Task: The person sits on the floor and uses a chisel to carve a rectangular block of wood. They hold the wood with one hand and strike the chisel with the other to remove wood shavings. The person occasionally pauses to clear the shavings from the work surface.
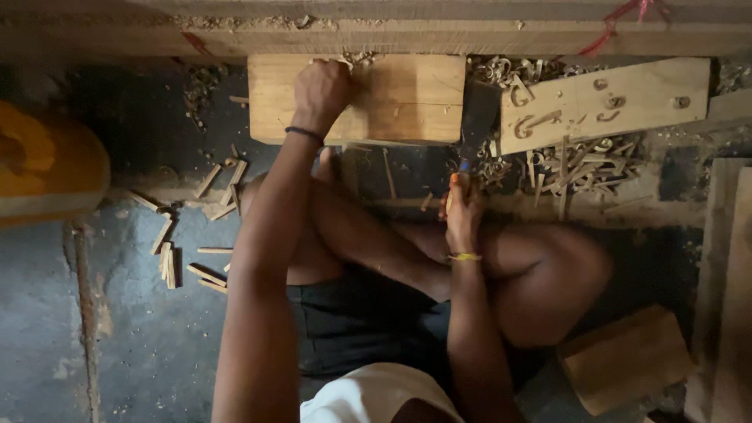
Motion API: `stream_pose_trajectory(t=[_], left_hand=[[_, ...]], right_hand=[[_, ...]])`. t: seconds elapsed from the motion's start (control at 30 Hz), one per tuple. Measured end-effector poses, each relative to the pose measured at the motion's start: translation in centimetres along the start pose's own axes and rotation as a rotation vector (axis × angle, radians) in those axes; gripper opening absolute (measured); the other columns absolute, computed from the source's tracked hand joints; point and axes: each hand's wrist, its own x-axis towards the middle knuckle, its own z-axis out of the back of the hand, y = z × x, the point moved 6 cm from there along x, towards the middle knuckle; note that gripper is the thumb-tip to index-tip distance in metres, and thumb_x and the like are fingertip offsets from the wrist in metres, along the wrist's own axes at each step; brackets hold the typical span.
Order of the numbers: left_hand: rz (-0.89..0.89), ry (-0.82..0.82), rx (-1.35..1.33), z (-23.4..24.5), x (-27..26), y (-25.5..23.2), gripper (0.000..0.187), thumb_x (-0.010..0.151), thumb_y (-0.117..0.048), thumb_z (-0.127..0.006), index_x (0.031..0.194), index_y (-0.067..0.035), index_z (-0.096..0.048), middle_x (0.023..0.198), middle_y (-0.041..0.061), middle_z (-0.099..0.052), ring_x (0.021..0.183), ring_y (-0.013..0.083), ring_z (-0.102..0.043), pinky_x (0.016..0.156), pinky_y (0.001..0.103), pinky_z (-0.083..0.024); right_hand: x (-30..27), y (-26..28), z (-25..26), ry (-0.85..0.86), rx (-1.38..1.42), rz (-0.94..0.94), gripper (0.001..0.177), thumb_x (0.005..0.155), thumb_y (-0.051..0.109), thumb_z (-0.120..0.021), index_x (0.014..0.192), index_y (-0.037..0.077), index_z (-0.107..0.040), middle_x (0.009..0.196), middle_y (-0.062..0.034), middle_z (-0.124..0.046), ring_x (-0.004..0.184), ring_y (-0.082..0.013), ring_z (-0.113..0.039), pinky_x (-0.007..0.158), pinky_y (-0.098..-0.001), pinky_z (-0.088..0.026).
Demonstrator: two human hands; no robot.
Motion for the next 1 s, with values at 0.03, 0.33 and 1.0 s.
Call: stream_pose_trajectory(t=[0.03, 0.33, 1.0], left_hand=[[-0.055, -0.123, -0.017, 1.6, -1.0, -0.4, 0.041, 0.094, -0.046, -0.075, 0.066, -0.016, -0.075, 0.060, 0.007, -0.068, 0.054, 0.0241, -0.068, 0.046, 0.039, -0.054], [0.008, 0.082, -0.306, 1.9, 0.9, -9.5, 0.038, 0.088, -0.049, -0.074, 0.075, -0.014, -0.077, 0.064, 0.010, -0.070, 0.054, 0.0276, -0.070, 0.047, 0.042, -0.055], [0.019, -0.251, -0.292, -3.1, 2.1, -8.7, 0.046, 0.096, -0.058, -0.065, 0.094, -0.013, -0.070, 0.054, 0.007, -0.066, 0.041, 0.0234, -0.060, 0.033, 0.040, -0.041]], right_hand=[[-0.3, -0.1, -0.1, 0.012, 0.023, -0.001, 0.020, 0.102, 0.030, -0.064, 0.093, 0.012, -0.059, 0.063, 0.0009, -0.054, 0.046, -0.0079, -0.048, 0.039, -0.0236, -0.038], [0.2, -1.1, 0.3, -0.036, -0.056, -0.009, 0.029, 0.102, 0.035, -0.066, 0.085, 0.013, -0.056, 0.059, 0.0044, -0.045, 0.044, -0.0084, -0.043, 0.040, -0.0267, -0.035], [-3.7, 3.6, 2.2, -0.017, -0.067, 0.098, 0.025, 0.105, 0.031, -0.062, 0.091, 0.010, -0.058, 0.064, 0.0006, -0.054, 0.047, -0.0081, -0.048, 0.040, -0.0244, -0.039]])
